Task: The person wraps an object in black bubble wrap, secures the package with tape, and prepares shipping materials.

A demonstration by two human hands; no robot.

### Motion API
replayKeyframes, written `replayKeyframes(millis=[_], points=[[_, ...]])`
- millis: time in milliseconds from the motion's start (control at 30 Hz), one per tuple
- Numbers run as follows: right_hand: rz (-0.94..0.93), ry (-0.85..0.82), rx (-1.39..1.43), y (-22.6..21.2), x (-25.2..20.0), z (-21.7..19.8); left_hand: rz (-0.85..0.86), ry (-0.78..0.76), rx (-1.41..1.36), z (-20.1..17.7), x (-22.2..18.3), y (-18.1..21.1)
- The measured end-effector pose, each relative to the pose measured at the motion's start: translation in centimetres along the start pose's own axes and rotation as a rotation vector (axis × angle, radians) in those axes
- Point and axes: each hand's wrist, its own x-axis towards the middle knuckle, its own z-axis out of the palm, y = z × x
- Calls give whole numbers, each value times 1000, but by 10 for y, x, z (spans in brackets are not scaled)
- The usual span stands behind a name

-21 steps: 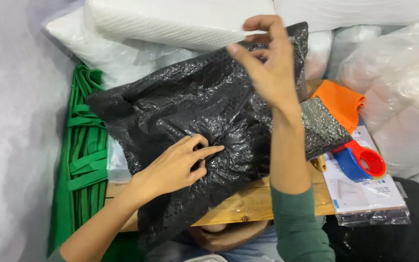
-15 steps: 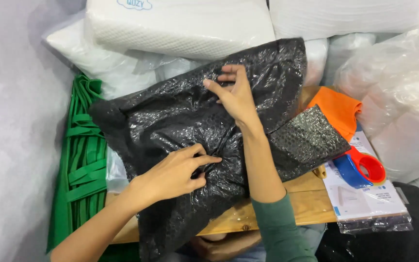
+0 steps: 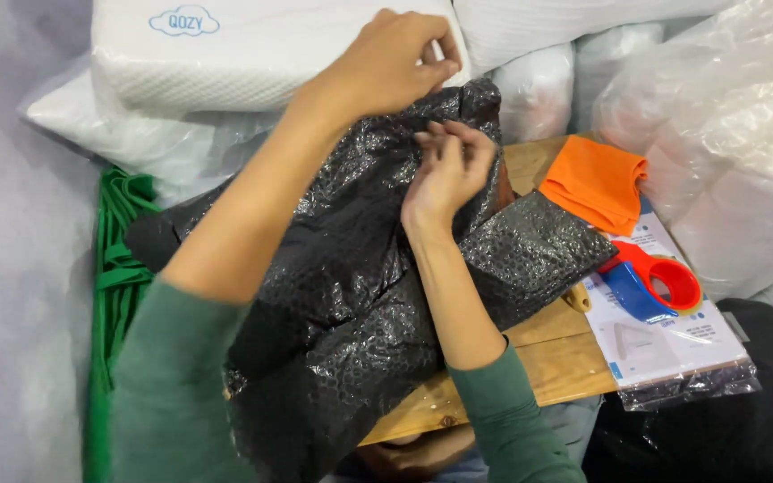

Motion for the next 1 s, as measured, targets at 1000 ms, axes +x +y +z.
replayKeyframes(millis=[1000], points=[[-348, -68, -580, -23, 25, -7, 343, 212, -72, 40, 37, -16]])
